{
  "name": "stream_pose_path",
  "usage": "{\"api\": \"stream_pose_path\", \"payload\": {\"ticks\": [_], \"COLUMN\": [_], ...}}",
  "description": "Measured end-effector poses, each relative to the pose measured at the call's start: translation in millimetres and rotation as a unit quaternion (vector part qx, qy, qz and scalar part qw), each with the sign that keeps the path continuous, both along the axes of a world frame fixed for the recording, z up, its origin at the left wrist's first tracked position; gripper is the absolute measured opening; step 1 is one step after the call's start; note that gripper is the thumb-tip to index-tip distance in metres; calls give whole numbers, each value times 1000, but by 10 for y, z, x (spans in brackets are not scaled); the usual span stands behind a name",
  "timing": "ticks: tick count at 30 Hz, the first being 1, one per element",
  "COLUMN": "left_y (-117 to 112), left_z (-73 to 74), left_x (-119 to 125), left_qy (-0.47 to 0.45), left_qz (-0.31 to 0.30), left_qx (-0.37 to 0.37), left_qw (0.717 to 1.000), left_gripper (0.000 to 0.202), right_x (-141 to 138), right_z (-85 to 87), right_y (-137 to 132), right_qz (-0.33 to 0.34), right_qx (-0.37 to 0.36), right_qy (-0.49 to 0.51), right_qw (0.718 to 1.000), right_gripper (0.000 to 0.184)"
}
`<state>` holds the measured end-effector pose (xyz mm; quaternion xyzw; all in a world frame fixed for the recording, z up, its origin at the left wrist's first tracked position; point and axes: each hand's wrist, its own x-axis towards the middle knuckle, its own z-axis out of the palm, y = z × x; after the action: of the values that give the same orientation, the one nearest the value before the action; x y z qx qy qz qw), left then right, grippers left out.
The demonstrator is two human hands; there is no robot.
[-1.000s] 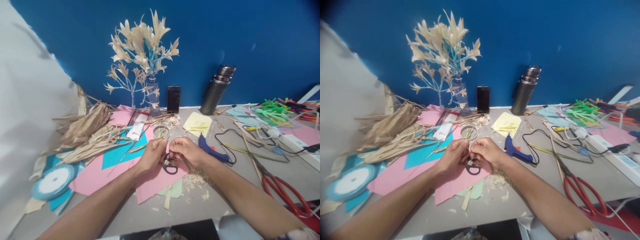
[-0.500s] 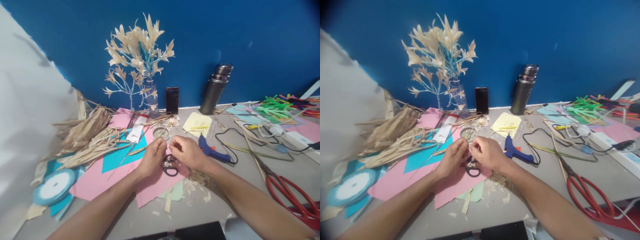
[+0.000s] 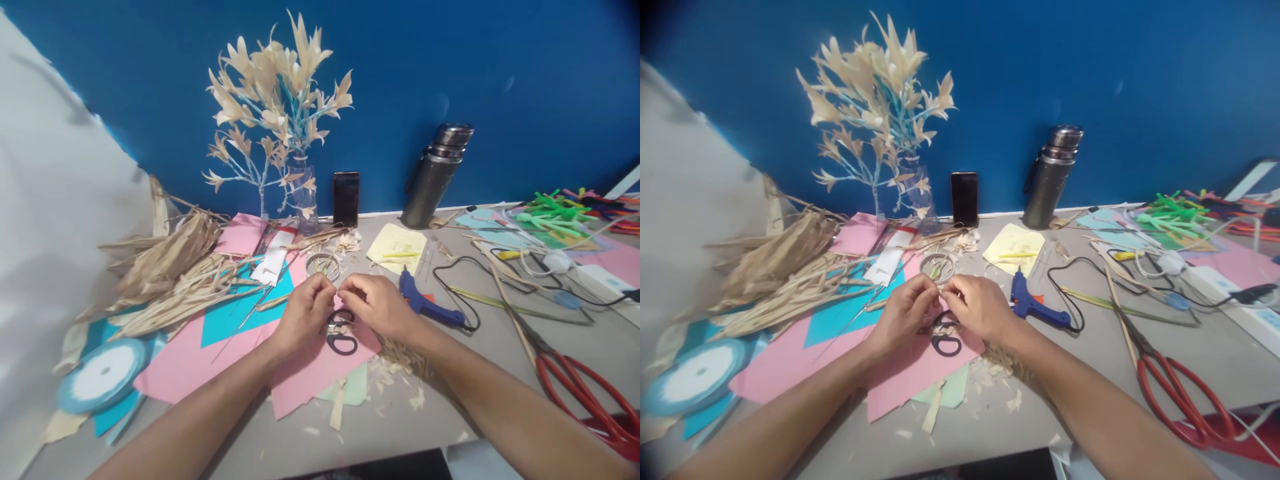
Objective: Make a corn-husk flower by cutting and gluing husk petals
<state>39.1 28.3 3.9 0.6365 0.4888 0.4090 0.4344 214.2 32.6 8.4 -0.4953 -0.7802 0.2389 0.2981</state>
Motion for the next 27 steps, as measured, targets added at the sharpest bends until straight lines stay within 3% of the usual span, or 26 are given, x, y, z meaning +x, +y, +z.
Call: {"api": "stream_pose_path", "payload": {"ticks": [5,10,23,27], "left_y": [44,82,93,81], "left_z": [-12,-9,-26,-63], "left_x": [-8,-14,-18,-15], "left_qy": [-70,-101,-127,-156], "left_qz": [-21,-18,-5,-31], "left_qx": [-69,-80,-102,-164], "left_qw": [995,992,987,974], "left_gripper": [22,18,20,30], "right_x": [7,10,16,22], "right_z": [-44,-52,-28,-24], "right_y": [4,5,3,6], "right_qz": [-14,-21,-8,2], "right_qx": [53,27,44,45], "right_qy": [-40,-14,8,35], "right_qw": [998,999,999,998], "right_gripper": [10,19,11,12]}}
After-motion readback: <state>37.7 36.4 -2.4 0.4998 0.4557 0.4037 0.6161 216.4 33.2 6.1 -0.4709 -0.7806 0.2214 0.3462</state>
